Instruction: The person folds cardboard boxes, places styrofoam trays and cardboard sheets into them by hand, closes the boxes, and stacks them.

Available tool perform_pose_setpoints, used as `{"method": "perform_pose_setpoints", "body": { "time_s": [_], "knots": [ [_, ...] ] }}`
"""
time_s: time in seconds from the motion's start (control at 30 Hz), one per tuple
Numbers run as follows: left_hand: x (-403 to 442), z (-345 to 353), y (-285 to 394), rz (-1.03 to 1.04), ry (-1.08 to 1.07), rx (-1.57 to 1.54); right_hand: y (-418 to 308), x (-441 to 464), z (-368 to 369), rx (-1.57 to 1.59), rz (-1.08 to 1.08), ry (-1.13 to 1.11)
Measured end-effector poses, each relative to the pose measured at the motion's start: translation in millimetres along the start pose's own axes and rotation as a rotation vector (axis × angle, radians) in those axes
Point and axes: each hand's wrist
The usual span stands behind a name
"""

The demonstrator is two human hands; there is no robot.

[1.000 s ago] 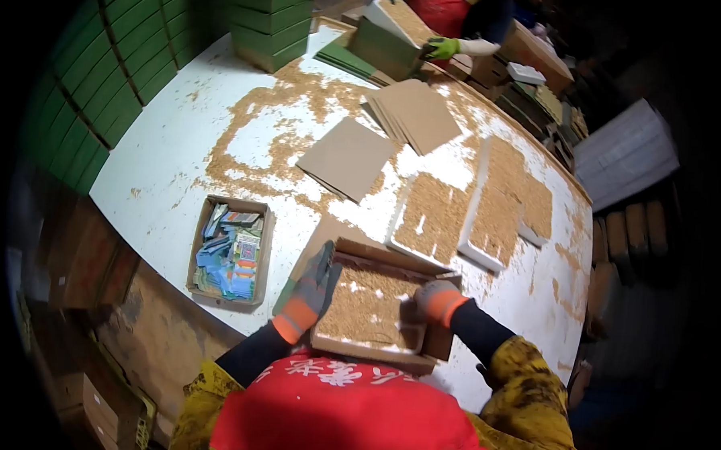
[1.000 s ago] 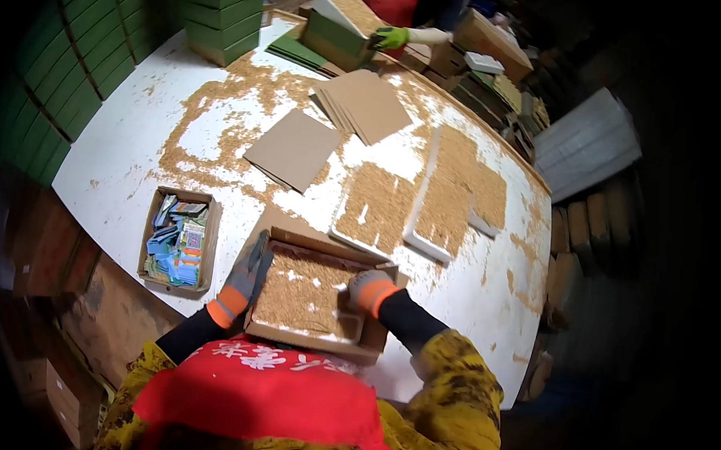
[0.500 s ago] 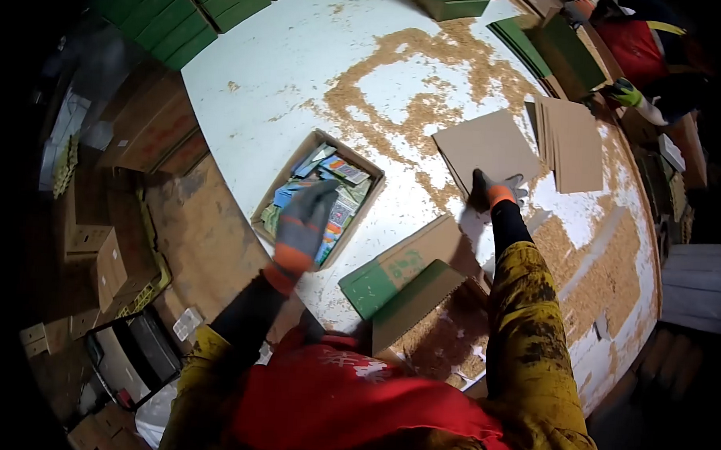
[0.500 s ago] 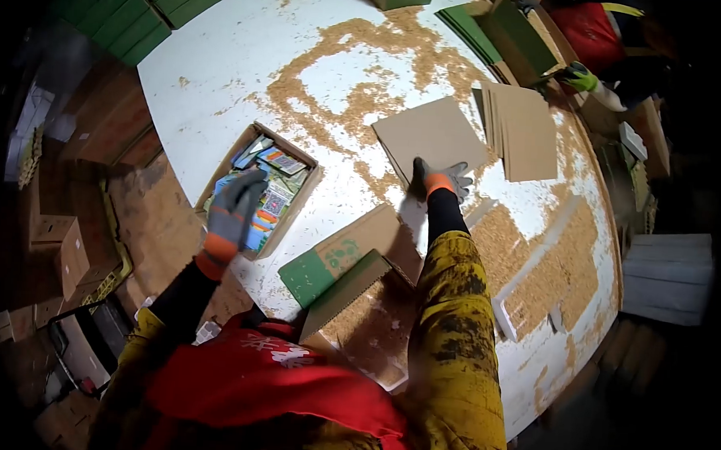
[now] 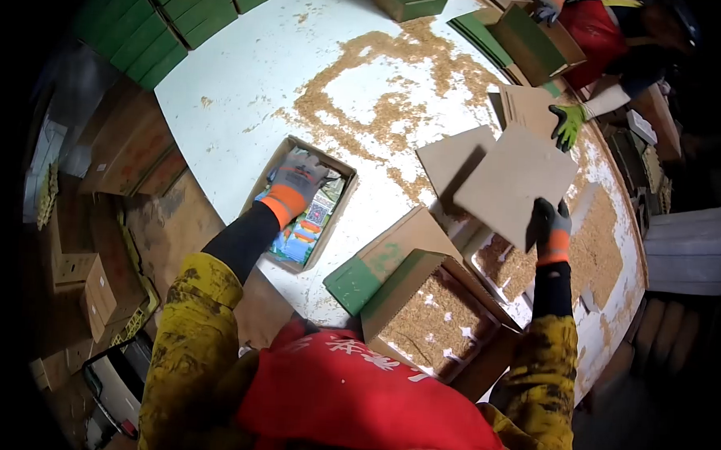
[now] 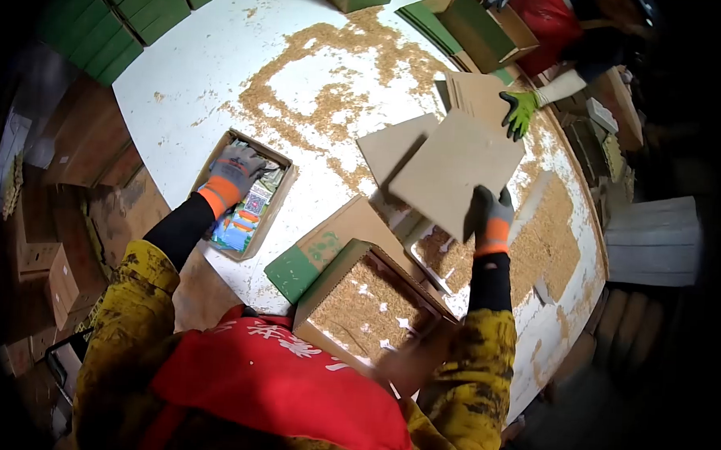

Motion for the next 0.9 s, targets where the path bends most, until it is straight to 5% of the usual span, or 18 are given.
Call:
{"method": "perform_pose_setpoints", "body": {
  "time_s": [0.03, 0.17, 0.23, 0.37, 0.43, 0.5, 0.57, 0.67, 0.73, 0.77, 0.9],
  "knots": [
    [0, -4, -2, -0.063, 0.003, -0.127, -2, -8, -30, 0.084, 0.157, 0.058],
    [13, -4, -13, -0.26, -0.051, -0.493, -39, -75, -77, 0.159, 0.023, 0.116],
    [19, -2, -17, -0.29, -0.118, -0.585, -56, -111, -90, -0.099, -0.138, 0.203],
    [24, -11, -43, -0.2, -0.198, -0.833, -88, -169, -106, 0.084, -0.167, 0.3],
    [13, -37, -38, -0.224, -0.116, -0.745, -101, -197, -110, 0.012, -0.25, 0.376],
    [-4, -61, -17, -0.211, 0.239, -0.784, -119, -226, -102, -0.004, -0.314, 0.443],
    [-37, -119, 45, -0.033, 0.305, -1.162, -125, -251, -100, -0.134, -0.336, 0.511],
    [-105, -178, 148, 0.551, 0.422, -0.959, -99, -280, -97, -0.38, -0.626, 0.484],
    [-141, -171, 202, 0.863, 0.327, -0.509, -127, -301, -61, -0.874, -0.914, 0.234],
    [-152, -157, 220, 0.903, 0.051, -0.223, -141, -309, -44, -1.095, -0.987, 0.11],
    [-158, -104, 201, 0.665, 0.39, -0.734, -110, -337, -14, -1.247, -0.892, -0.193]
  ]
}}
Point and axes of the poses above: each hand's wrist, its own x-axis towards the middle knuckle, its own z-axis out of the palm, y = z × x, and after that the axes turned 6 degrees about -z, right-handed
